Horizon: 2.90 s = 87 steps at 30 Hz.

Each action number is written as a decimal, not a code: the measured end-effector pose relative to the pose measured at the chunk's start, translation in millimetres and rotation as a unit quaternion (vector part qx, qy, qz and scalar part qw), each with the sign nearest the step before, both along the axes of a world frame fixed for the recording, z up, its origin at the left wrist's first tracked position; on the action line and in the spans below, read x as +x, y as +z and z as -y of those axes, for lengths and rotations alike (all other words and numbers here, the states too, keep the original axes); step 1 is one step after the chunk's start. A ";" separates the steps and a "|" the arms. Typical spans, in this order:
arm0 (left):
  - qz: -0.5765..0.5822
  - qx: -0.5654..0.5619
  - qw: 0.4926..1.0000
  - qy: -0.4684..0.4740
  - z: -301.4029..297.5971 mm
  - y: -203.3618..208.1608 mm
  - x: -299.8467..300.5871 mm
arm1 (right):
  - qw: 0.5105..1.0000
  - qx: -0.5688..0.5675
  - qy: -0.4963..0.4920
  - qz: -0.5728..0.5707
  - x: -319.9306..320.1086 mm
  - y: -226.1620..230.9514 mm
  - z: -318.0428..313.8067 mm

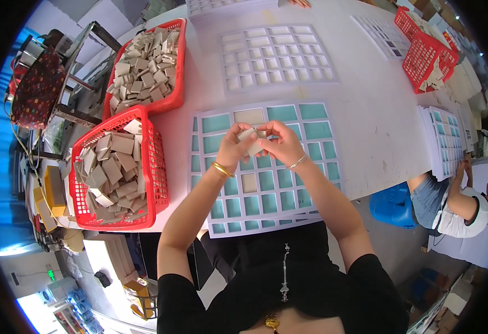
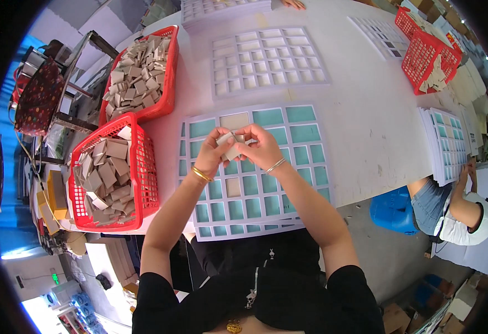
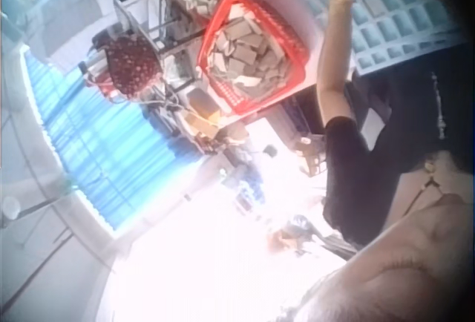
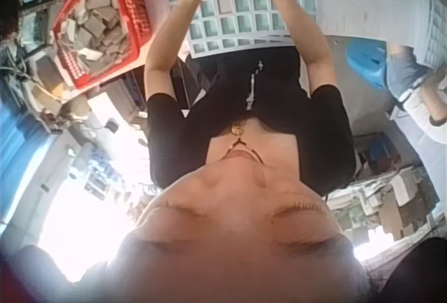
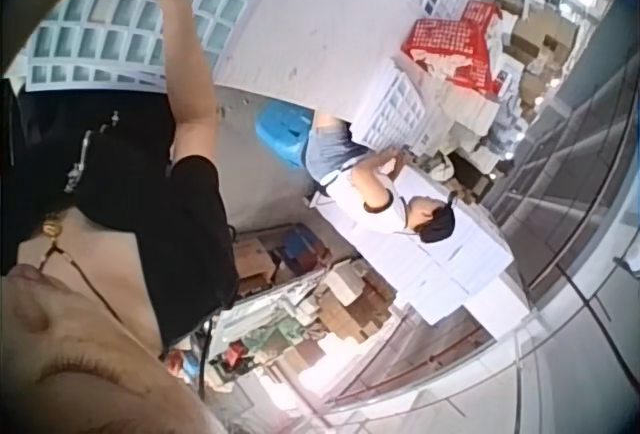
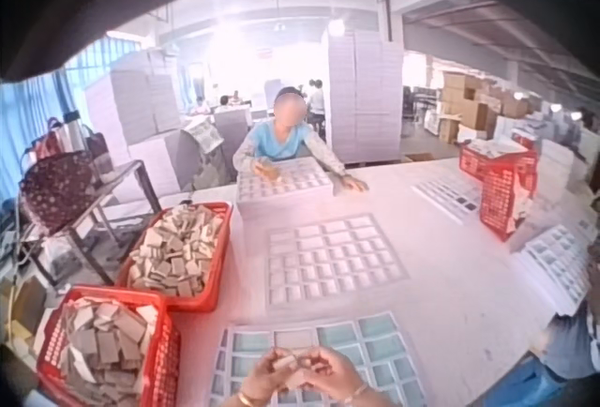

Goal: The person picks small beige rectangular blocks from red baskets and places them one by one into the square compartments of a white grid tray. The person repeats this process, filling multiple trays while other workers perform similar tasks in the background.

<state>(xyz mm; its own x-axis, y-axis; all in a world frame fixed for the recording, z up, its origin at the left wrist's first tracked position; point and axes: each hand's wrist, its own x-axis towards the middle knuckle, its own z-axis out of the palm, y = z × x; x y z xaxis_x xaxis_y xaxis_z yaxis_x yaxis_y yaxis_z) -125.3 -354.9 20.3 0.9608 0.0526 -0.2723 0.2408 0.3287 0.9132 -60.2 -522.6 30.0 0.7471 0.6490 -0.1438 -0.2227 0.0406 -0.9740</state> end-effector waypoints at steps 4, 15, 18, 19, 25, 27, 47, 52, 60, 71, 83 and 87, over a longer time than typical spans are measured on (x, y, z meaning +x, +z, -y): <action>0.018 -0.125 0.992 -0.032 2.4 4.9 -21.1 | 0.999 0.005 -0.015 -0.033 -11.5 -6.1 4.5; -0.017 0.116 0.988 0.096 1.9 -12.4 -50.1 | 0.994 -0.012 -0.053 0.099 -36.2 -25.1 -3.1; -0.037 0.182 0.977 0.103 3.3 -11.1 -48.6 | 0.980 -0.048 -0.055 0.186 -42.0 -29.1 -2.7; -0.041 0.192 0.975 0.107 3.4 -11.0 -47.9 | 0.975 -0.058 -0.057 0.206 -43.6 -29.2 -2.8; -0.023 0.218 0.966 0.140 -12.4 -23.2 -42.4 | 0.944 -0.034 -0.224 0.240 -32.8 -41.0 -0.9; -0.030 0.366 0.928 0.060 -31.9 -17.0 -38.8 | 0.949 -0.034 -0.225 0.216 -20.3 -41.8 8.0; -0.024 0.612 0.774 -0.162 -31.1 -12.4 -5.6 | 0.953 -0.187 -0.038 0.235 -1.8 -44.8 19.7; -0.001 0.711 0.692 -0.125 -8.8 -17.8 -13.0 | 0.937 -0.225 -0.029 0.264 -0.3 -52.7 12.2; 0.003 0.732 0.661 -0.165 -8.0 -23.1 -46.6 | 0.914 -0.260 0.064 0.306 -0.3 -60.7 9.9; 0.021 0.746 0.591 -0.307 0.4 -11.8 -47.5 | 0.748 -0.375 0.063 0.544 -25.5 -64.8 5.1; -0.106 0.216 0.970 0.039 16.0 6.3 -32.4 | 0.954 -0.139 -0.008 0.265 -30.2 -24.9 19.5; 0.069 0.211 0.956 0.191 39.8 -32.3 -40.9 | 0.996 -0.058 -0.001 0.067 -43.2 -31.2 21.5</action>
<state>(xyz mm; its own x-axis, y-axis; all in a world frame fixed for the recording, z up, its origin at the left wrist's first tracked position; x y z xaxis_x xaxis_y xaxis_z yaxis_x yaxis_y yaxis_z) -166.2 -394.7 -12.0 0.8745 0.4845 -0.0205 0.0434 -0.0360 0.9984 -103.4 -544.1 -1.3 0.7663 0.6316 -0.1175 -0.0913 -0.0739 -0.9931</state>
